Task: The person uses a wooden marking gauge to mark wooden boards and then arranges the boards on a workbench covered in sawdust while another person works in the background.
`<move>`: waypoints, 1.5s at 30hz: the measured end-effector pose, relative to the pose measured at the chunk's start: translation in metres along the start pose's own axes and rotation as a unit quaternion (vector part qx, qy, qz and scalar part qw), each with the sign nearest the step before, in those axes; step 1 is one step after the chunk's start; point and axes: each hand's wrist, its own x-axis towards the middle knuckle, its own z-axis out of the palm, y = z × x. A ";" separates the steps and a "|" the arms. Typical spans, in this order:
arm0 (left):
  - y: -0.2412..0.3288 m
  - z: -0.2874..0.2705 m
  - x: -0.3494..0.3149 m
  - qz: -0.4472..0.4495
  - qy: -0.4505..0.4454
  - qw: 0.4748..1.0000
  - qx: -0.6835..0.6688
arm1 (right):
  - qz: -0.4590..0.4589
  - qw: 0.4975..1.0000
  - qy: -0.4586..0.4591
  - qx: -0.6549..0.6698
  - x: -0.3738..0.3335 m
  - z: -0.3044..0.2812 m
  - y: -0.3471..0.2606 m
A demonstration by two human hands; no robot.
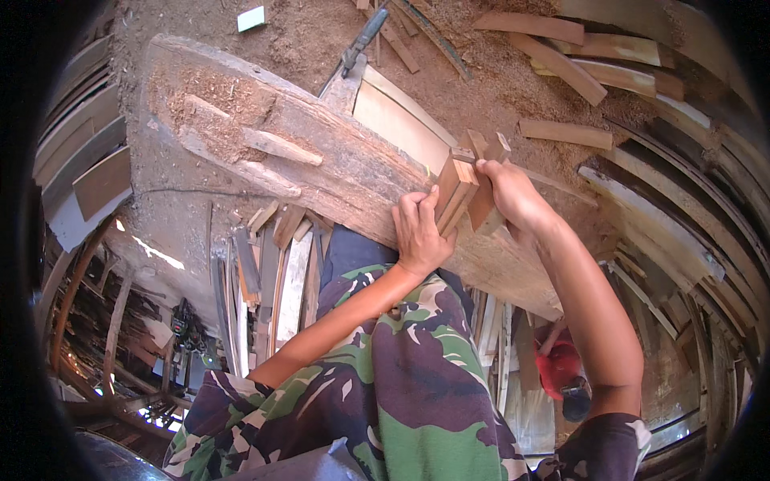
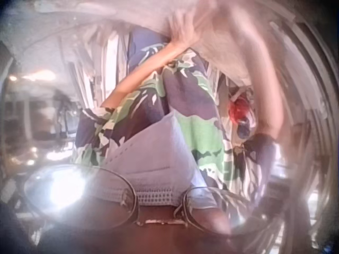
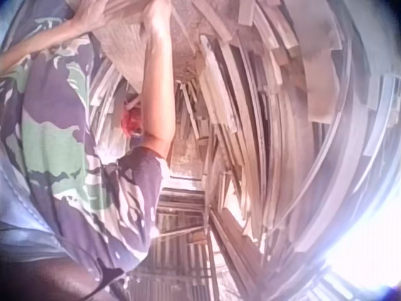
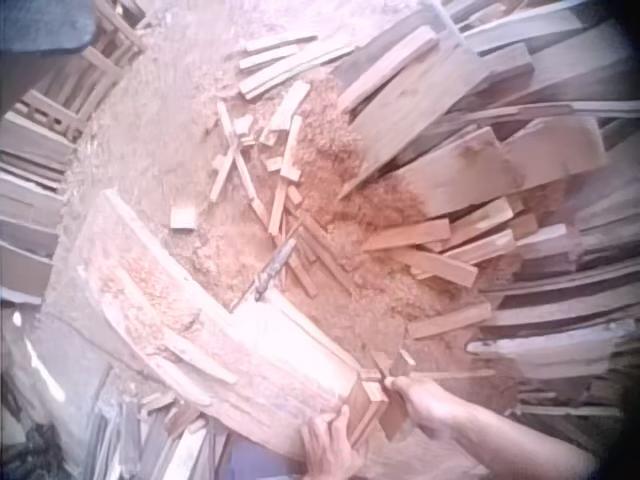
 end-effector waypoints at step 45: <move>-0.141 -0.094 -0.286 -0.117 0.198 0.947 -0.223 | -0.289 0.901 0.013 0.322 0.009 -0.003 0.252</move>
